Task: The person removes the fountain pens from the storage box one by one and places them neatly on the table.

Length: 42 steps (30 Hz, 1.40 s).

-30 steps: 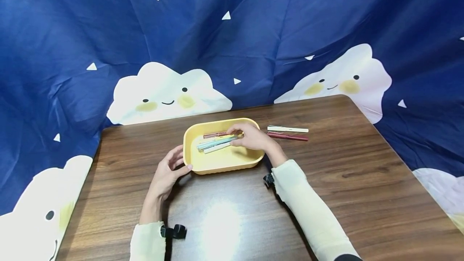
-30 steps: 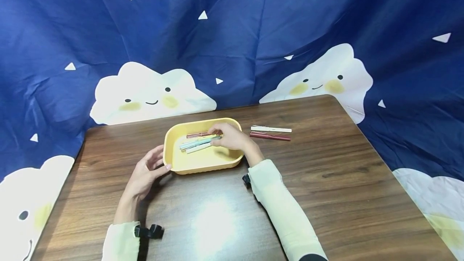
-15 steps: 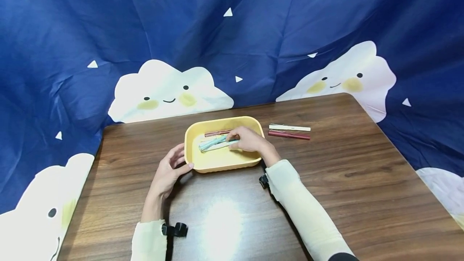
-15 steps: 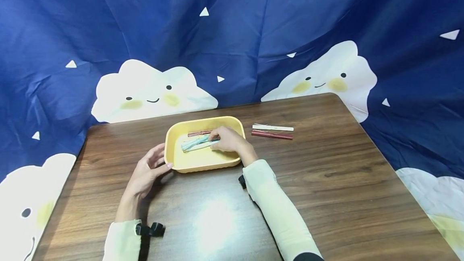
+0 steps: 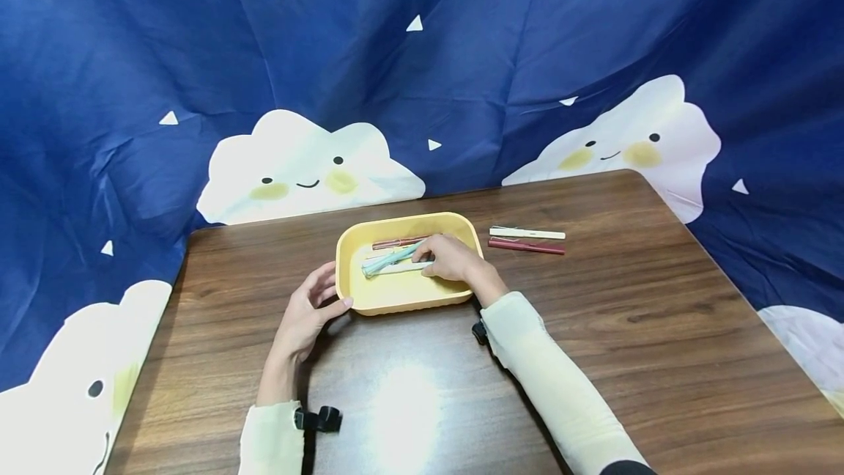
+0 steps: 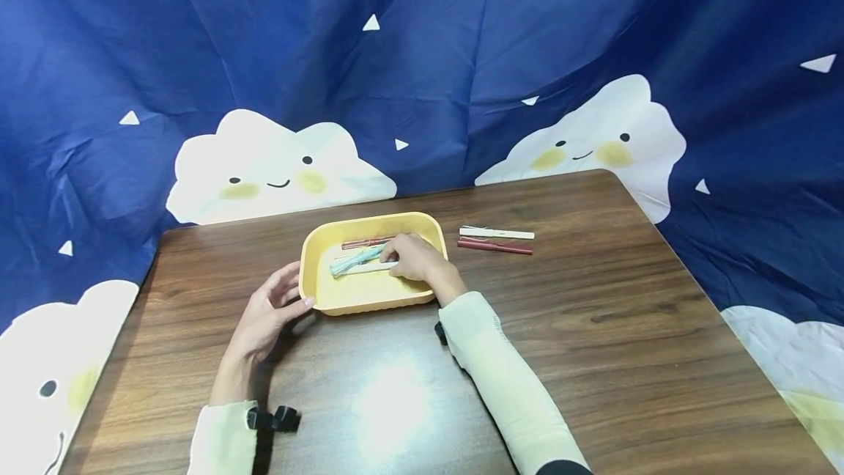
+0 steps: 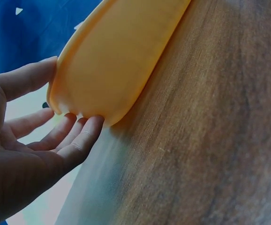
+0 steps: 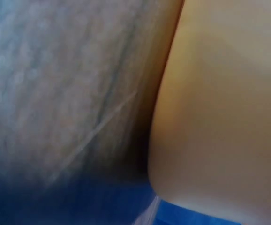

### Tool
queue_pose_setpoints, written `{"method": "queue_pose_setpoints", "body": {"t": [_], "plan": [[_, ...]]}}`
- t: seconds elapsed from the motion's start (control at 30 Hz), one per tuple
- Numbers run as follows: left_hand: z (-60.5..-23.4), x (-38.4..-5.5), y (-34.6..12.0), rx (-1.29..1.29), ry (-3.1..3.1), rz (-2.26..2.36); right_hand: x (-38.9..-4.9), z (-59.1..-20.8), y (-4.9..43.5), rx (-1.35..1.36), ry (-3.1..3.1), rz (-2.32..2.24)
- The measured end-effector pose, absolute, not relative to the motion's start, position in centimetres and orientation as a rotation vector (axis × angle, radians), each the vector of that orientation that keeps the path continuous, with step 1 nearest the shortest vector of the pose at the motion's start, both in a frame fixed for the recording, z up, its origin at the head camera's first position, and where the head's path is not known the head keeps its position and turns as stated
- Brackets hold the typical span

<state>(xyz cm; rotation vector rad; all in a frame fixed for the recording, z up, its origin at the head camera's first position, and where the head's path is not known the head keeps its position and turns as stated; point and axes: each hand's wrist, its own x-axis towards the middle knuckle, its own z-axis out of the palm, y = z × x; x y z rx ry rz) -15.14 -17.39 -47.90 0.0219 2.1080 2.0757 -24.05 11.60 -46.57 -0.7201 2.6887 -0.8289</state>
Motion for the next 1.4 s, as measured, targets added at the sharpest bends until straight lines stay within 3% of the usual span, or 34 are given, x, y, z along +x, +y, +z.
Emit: {"method": "queue_pose_setpoints", "body": {"t": [0.67, 1.4], "plan": [[-47.8, -15.0, -17.3, 0.028, 2.115, 2.070, -23.3, -46.0, 12.2, -0.812, 2.692, -0.841], [-47.8, -14.9, -17.2, 0.031, 2.113, 2.081, -22.3, -43.6, 13.7, -0.852, 2.680, -1.182]]}}
